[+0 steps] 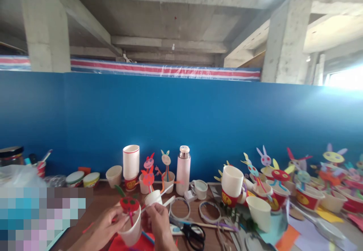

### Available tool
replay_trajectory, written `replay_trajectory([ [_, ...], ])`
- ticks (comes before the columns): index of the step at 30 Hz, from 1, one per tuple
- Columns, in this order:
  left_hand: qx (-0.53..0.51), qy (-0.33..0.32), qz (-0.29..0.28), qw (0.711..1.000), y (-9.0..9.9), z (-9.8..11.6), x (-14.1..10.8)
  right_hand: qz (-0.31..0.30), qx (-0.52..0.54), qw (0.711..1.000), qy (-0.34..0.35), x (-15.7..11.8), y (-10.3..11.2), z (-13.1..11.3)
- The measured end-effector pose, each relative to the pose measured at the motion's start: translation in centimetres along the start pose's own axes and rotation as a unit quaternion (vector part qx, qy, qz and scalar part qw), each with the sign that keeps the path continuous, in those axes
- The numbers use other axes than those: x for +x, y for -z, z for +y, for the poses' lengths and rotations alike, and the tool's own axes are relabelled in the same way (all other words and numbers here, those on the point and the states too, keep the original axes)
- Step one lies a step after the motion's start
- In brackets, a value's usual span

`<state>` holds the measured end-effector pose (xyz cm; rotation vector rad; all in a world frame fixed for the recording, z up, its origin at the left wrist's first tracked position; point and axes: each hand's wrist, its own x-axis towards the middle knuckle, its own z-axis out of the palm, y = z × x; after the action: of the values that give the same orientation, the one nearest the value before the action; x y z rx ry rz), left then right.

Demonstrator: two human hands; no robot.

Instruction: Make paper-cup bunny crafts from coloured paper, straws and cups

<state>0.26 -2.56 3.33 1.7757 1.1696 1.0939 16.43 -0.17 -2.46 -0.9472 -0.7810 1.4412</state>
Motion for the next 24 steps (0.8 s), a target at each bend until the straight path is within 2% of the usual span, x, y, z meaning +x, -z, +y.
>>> replay_trajectory([
  [3,-0.042,0.013,-0.042,0.998,0.0,0.4,-0.1,0.006,0.0,1.0,-0.005,0.2,0.1,0.0],
  [6,-0.099,0.079,-0.098,0.987,0.5,0.6,-0.2,0.009,0.007,1.0,-0.011,0.1,0.2,-0.3],
  [9,-0.15,0.127,-0.118,0.973,1.0,0.4,-0.4,0.006,0.015,1.0,-0.019,-0.5,0.2,-0.7],
  [12,-0.183,0.089,-0.123,0.971,1.7,0.2,-0.7,0.004,0.016,1.0,-0.024,-1.0,0.2,-1.1],
  [14,-0.174,0.071,-0.153,0.97,2.1,-0.1,-0.7,0.004,0.014,1.0,-0.027,-1.1,0.2,-1.1],
  [17,-0.131,0.086,-0.175,0.972,2.2,-0.9,-0.4,0.003,0.011,0.999,-0.032,-1.0,0.2,-1.1],
  [24,-0.123,0.077,-0.164,0.976,1.4,-2.8,0.4,0.0,0.001,0.999,-0.035,-0.4,0.2,-0.5],
])
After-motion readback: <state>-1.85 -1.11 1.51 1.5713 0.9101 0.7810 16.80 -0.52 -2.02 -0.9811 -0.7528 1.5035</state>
